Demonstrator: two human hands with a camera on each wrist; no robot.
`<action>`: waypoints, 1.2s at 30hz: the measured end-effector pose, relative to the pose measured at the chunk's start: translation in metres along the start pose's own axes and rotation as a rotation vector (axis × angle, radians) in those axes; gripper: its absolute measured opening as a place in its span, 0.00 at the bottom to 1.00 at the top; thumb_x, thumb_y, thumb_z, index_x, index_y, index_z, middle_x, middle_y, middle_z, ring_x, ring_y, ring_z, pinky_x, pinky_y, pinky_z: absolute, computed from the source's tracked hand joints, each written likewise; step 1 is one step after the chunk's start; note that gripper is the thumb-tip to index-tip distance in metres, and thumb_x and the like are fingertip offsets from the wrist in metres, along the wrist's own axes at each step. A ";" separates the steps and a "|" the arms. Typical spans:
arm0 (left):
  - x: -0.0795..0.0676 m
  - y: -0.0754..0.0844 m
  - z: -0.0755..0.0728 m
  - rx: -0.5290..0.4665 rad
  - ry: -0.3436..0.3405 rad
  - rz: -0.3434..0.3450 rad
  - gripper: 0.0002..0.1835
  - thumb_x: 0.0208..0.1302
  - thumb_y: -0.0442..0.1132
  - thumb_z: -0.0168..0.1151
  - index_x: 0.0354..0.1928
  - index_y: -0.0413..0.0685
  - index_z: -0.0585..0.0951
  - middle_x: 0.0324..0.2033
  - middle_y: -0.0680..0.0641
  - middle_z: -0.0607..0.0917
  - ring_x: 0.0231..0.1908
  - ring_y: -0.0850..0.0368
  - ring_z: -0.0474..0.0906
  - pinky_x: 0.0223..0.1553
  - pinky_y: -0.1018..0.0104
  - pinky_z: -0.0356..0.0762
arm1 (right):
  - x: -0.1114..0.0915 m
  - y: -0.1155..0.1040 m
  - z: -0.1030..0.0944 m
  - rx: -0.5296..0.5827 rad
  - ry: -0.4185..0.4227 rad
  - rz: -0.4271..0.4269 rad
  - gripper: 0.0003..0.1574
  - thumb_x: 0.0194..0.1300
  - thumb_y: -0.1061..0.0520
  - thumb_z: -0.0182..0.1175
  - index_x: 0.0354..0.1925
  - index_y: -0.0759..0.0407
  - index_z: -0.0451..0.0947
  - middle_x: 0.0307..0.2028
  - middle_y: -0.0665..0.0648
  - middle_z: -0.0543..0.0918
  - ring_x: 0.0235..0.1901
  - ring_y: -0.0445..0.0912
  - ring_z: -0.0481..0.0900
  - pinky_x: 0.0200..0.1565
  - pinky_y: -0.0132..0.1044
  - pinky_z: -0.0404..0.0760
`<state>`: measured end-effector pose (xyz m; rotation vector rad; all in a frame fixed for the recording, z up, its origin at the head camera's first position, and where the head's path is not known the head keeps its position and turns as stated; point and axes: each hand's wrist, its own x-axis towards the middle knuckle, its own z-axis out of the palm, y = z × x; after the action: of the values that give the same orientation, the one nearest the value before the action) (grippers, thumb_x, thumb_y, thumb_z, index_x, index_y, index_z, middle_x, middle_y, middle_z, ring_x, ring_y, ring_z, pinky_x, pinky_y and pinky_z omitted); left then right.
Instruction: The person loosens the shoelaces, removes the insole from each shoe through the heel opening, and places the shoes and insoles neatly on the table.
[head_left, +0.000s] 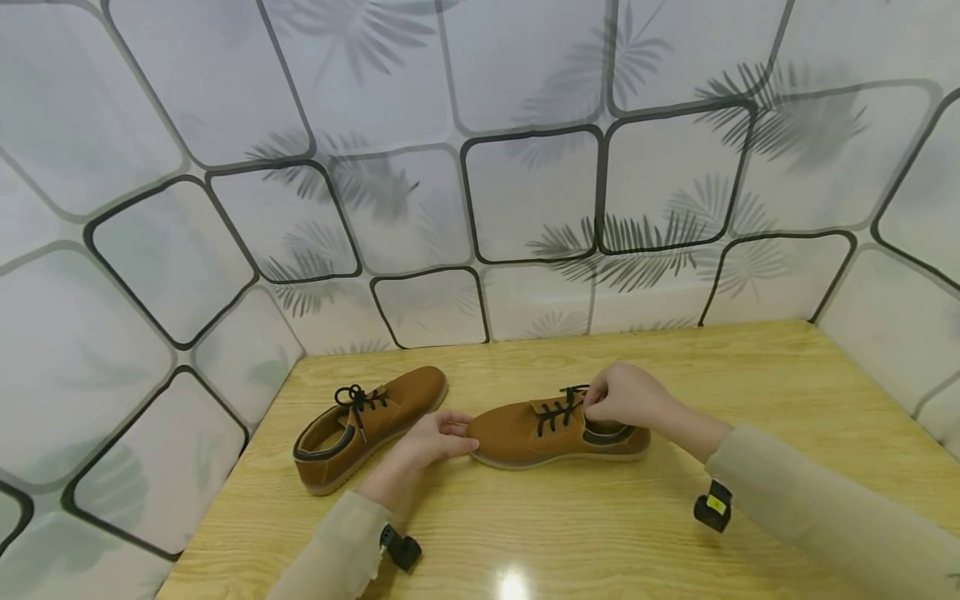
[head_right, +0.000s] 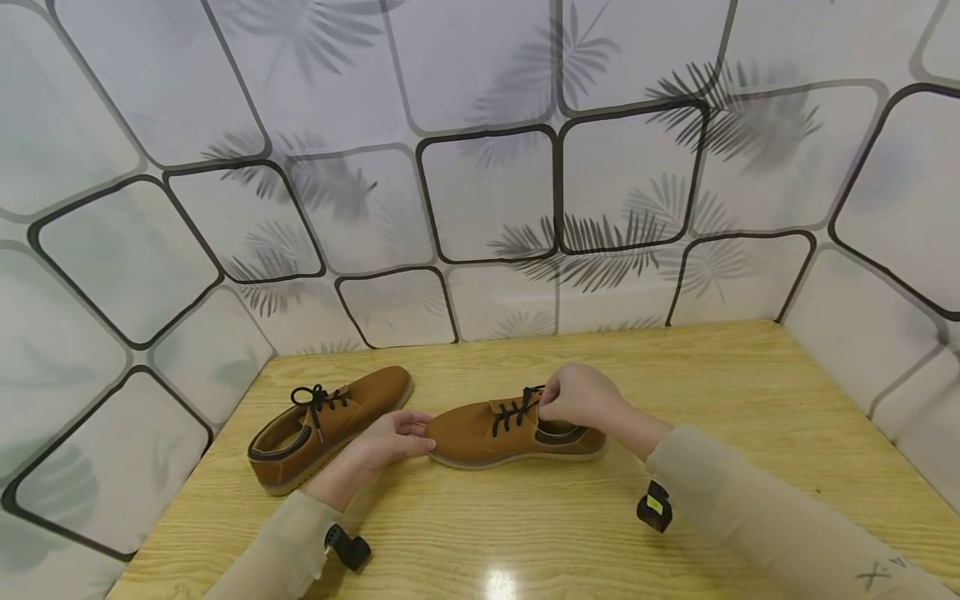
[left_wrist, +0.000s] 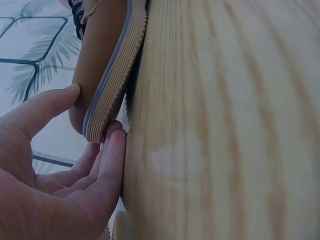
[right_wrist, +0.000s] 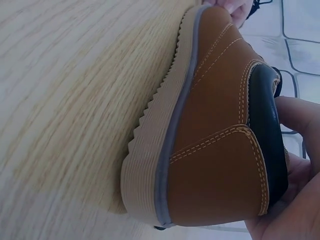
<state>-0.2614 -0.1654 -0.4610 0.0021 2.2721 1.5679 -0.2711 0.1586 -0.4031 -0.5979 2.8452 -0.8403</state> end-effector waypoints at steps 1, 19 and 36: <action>0.000 0.000 0.000 0.000 -0.001 -0.001 0.25 0.54 0.35 0.70 0.55 0.40 0.75 0.46 0.41 0.79 0.41 0.54 0.76 0.40 0.66 0.76 | 0.000 0.000 0.000 0.006 -0.002 0.009 0.07 0.54 0.58 0.61 0.24 0.47 0.83 0.23 0.45 0.82 0.20 0.40 0.72 0.29 0.35 0.72; 0.000 0.001 0.000 0.000 -0.009 0.004 0.25 0.54 0.36 0.70 0.54 0.40 0.75 0.44 0.42 0.79 0.39 0.55 0.76 0.38 0.66 0.76 | 0.009 0.009 -0.004 0.247 -0.051 0.113 0.06 0.56 0.53 0.66 0.31 0.52 0.87 0.41 0.54 0.86 0.46 0.51 0.80 0.47 0.46 0.78; -0.001 0.001 0.000 -0.009 -0.001 0.007 0.26 0.53 0.36 0.71 0.54 0.40 0.75 0.45 0.42 0.78 0.40 0.54 0.75 0.39 0.66 0.76 | 0.010 0.011 -0.006 0.383 -0.086 0.214 0.15 0.55 0.46 0.68 0.34 0.55 0.87 0.45 0.54 0.84 0.48 0.50 0.77 0.46 0.44 0.75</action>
<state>-0.2606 -0.1654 -0.4595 0.0082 2.2669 1.5807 -0.2853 0.1658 -0.4039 -0.2675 2.5131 -1.2379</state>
